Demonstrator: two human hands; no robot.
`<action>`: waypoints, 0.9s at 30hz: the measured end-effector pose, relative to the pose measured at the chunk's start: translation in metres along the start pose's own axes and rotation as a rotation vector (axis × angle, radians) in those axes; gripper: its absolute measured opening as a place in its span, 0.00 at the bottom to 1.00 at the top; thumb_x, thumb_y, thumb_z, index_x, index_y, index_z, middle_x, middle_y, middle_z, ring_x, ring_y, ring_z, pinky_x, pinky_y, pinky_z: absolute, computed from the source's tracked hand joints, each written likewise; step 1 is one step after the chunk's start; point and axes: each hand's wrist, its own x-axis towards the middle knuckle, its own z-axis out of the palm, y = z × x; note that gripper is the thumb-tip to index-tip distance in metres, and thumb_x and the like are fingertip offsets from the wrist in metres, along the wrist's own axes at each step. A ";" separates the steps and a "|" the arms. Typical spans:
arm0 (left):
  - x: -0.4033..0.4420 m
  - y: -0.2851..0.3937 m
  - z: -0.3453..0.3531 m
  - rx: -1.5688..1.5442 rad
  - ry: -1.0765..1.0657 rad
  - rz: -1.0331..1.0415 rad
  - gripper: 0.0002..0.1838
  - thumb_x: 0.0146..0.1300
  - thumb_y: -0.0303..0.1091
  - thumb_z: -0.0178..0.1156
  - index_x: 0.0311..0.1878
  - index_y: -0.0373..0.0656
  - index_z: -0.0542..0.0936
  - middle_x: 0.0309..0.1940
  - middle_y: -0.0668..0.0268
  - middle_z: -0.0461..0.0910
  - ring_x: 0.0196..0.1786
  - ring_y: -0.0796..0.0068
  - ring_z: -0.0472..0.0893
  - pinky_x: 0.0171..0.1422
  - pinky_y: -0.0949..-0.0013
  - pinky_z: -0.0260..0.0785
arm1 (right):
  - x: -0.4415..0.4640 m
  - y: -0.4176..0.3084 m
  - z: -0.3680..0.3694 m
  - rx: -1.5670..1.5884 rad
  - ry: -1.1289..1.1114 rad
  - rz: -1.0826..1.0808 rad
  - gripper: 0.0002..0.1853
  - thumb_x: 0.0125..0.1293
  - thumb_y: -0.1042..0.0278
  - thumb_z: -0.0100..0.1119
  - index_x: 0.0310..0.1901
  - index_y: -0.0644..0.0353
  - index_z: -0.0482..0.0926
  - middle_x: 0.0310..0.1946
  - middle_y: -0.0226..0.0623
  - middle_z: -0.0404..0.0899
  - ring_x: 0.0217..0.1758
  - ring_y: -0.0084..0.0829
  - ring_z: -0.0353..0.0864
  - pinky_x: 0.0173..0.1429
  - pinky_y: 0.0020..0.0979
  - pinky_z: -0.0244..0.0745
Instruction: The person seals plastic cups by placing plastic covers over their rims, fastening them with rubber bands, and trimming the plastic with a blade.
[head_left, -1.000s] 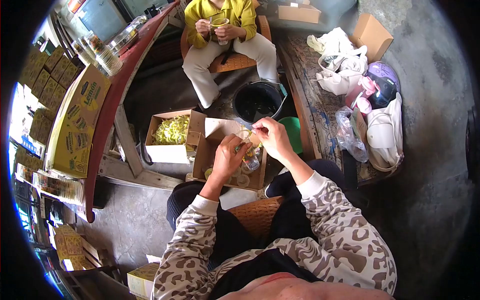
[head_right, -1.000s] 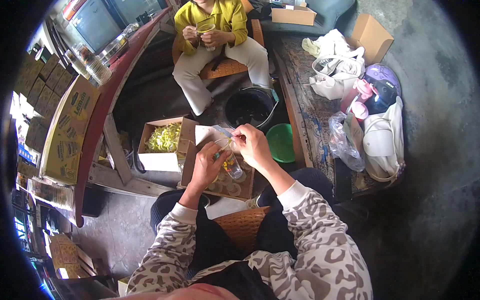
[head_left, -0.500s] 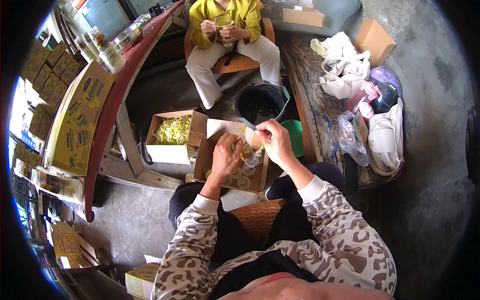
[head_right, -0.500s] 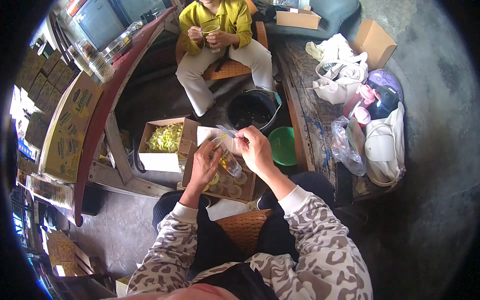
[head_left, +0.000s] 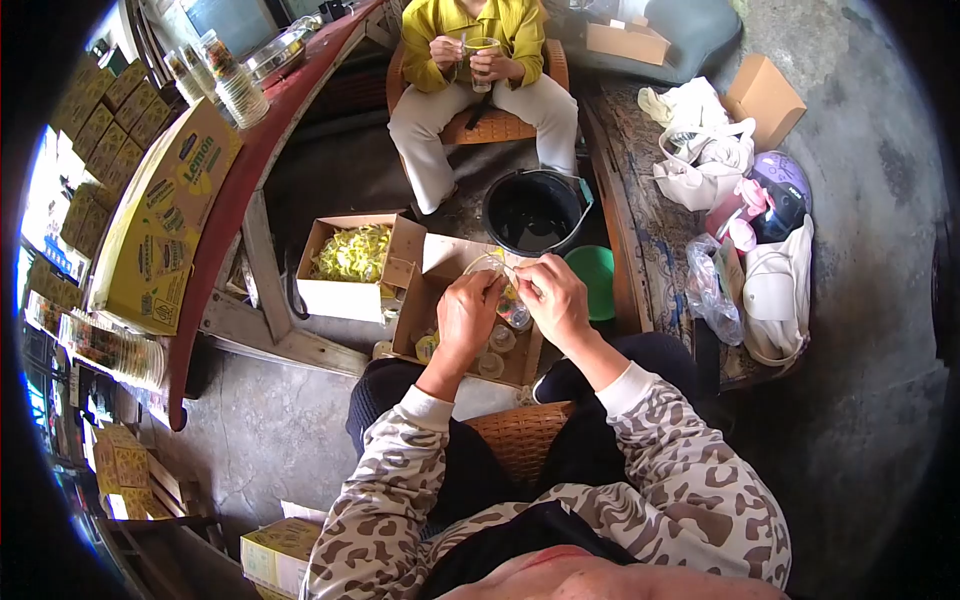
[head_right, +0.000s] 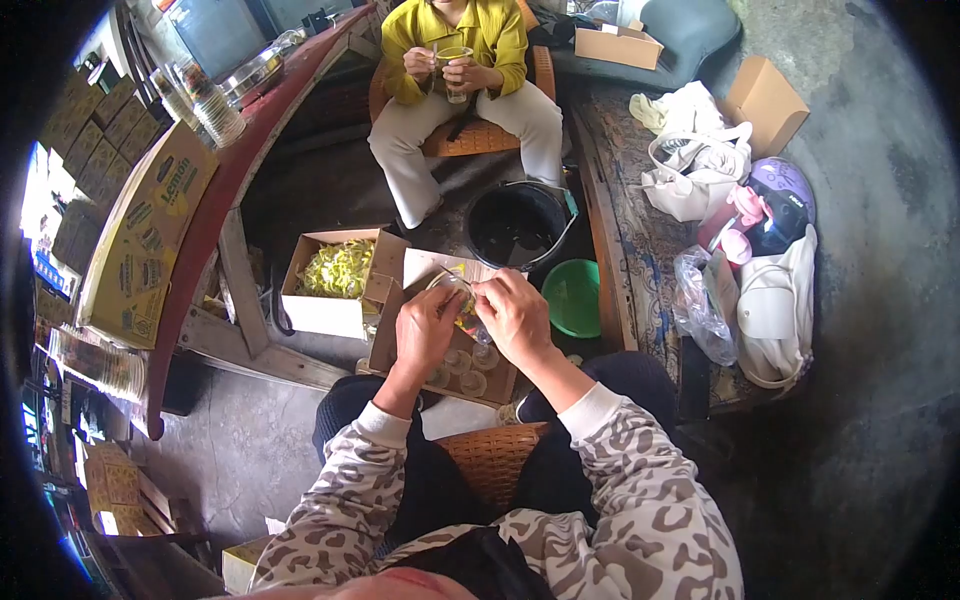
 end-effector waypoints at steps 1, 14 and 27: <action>0.000 0.001 -0.001 0.000 -0.007 -0.011 0.11 0.65 0.35 0.65 0.44 0.35 0.84 0.36 0.51 0.85 0.38 0.49 0.85 0.41 0.57 0.76 | -0.001 0.000 0.001 -0.008 -0.011 0.001 0.09 0.53 0.79 0.69 0.35 0.57 0.80 0.32 0.33 0.76 0.34 0.38 0.81 0.37 0.38 0.77; -0.004 0.000 0.009 0.022 0.010 -0.038 0.10 0.64 0.34 0.64 0.42 0.37 0.86 0.29 0.48 0.83 0.33 0.46 0.84 0.38 0.55 0.76 | -0.003 0.000 0.002 -0.044 0.024 -0.050 0.12 0.51 0.80 0.68 0.37 0.57 0.81 0.32 0.34 0.76 0.35 0.38 0.81 0.38 0.38 0.77; -0.011 0.009 0.012 0.009 -0.021 -0.048 0.09 0.63 0.32 0.63 0.42 0.39 0.86 0.31 0.48 0.84 0.34 0.46 0.84 0.38 0.53 0.76 | -0.003 -0.001 0.005 -0.146 -0.026 -0.119 0.13 0.51 0.79 0.70 0.39 0.59 0.81 0.31 0.35 0.75 0.36 0.38 0.80 0.39 0.38 0.76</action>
